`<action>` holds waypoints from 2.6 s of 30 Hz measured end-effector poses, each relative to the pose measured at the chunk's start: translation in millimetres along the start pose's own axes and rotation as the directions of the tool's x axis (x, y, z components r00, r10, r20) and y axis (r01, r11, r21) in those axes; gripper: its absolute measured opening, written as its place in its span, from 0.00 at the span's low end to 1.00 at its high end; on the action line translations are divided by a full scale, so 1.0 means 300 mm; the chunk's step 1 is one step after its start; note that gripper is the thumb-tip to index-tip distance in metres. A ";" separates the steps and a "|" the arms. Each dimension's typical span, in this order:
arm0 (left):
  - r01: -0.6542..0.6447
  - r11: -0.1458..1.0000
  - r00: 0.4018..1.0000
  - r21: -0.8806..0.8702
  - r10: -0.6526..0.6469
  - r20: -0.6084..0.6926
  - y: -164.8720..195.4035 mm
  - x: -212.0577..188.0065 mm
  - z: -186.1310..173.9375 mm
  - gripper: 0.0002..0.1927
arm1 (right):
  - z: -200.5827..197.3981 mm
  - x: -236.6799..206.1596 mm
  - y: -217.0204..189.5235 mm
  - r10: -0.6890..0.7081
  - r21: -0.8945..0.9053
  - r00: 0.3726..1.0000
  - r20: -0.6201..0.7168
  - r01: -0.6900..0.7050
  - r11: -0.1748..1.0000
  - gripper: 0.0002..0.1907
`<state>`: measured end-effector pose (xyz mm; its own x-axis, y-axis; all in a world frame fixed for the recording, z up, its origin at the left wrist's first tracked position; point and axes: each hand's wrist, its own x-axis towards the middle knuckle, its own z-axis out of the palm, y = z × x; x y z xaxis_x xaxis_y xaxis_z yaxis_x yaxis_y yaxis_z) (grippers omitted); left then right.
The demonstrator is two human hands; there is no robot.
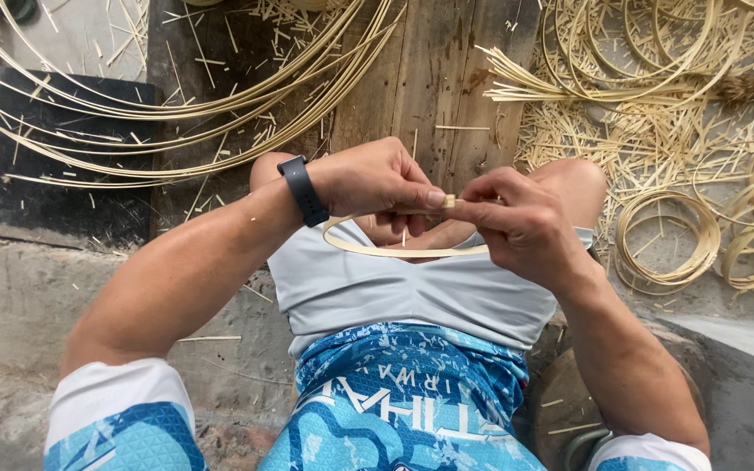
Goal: The person sits on the floor and bends a thin bamboo strip into a circular hoop, overlapping the ends and pinching and twisting them together to lock the ring shape. They flex the strip repeatedly, adjust the overlap, and hold up the formed hoop before reaching for another strip.
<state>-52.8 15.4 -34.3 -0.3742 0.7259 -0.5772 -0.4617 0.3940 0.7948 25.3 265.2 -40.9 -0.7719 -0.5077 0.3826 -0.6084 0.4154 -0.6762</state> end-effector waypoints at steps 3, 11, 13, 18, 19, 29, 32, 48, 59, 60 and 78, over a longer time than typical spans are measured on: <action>0.030 0.999 0.999 -0.023 -0.030 -0.015 -0.018 -0.007 0.021 0.14 | -0.007 -0.030 0.009 0.272 0.189 0.962 -0.003 -0.267 0.945 0.12; -0.015 0.991 1.000 0.130 0.017 -0.017 -0.080 0.017 0.096 0.14 | 0.008 -0.093 -0.021 0.228 0.276 0.974 -0.011 -0.216 0.937 0.11; -0.026 0.968 0.999 0.251 0.032 -0.018 -0.084 0.014 0.103 0.15 | 0.011 -0.094 -0.030 0.209 0.285 0.978 -0.020 -0.195 0.938 0.11; 0.056 0.971 0.998 0.230 -0.051 -0.029 -0.068 -0.003 0.112 0.15 | 0.016 -0.094 -0.047 0.225 0.253 0.974 -0.040 -0.208 0.945 0.11; 0.063 0.972 0.998 0.226 -0.059 -0.028 -0.064 -0.004 0.115 0.15 | 0.018 -0.097 -0.048 0.213 0.246 0.976 -0.048 -0.195 0.949 0.11; 0.008 0.992 0.999 0.129 -0.012 0.033 -0.043 -0.011 0.124 0.15 | 0.024 -0.140 -0.022 0.123 -0.064 0.983 -0.135 -0.132 0.989 0.17; -0.016 0.995 1.000 0.095 0.017 -0.012 -0.027 -0.018 0.128 0.14 | 0.051 -0.154 0.013 0.168 -0.294 0.957 -0.236 -0.236 0.926 0.25; -0.412 0.890 0.896 -0.195 0.355 -0.268 0.021 -0.204 0.160 0.15 | 0.037 -0.058 0.236 0.118 -0.059 0.862 -0.493 -0.169 0.984 0.34; -0.722 0.680 0.567 -0.129 0.474 -0.674 -0.189 -0.310 0.049 0.13 | 0.261 0.038 0.308 0.629 0.155 0.728 -0.274 -0.612 0.776 0.13; -0.740 0.664 0.528 -0.103 0.479 -0.701 -0.208 -0.308 0.042 0.13 | 0.302 0.040 0.277 0.621 -0.151 0.784 0.007 -0.613 0.775 0.16; -0.610 0.792 0.532 0.018 0.427 -0.731 -0.378 -0.085 0.111 0.13 | 0.261 0.023 -0.060 0.472 0.463 0.865 -0.170 -0.353 0.813 0.06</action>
<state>35.9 -29.0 -103.3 -0.9843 0.1420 -0.1052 -0.1227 -0.1204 0.9851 45.5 195.0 -75.5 -0.9862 -0.1149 0.1191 -0.1374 0.1676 -0.9762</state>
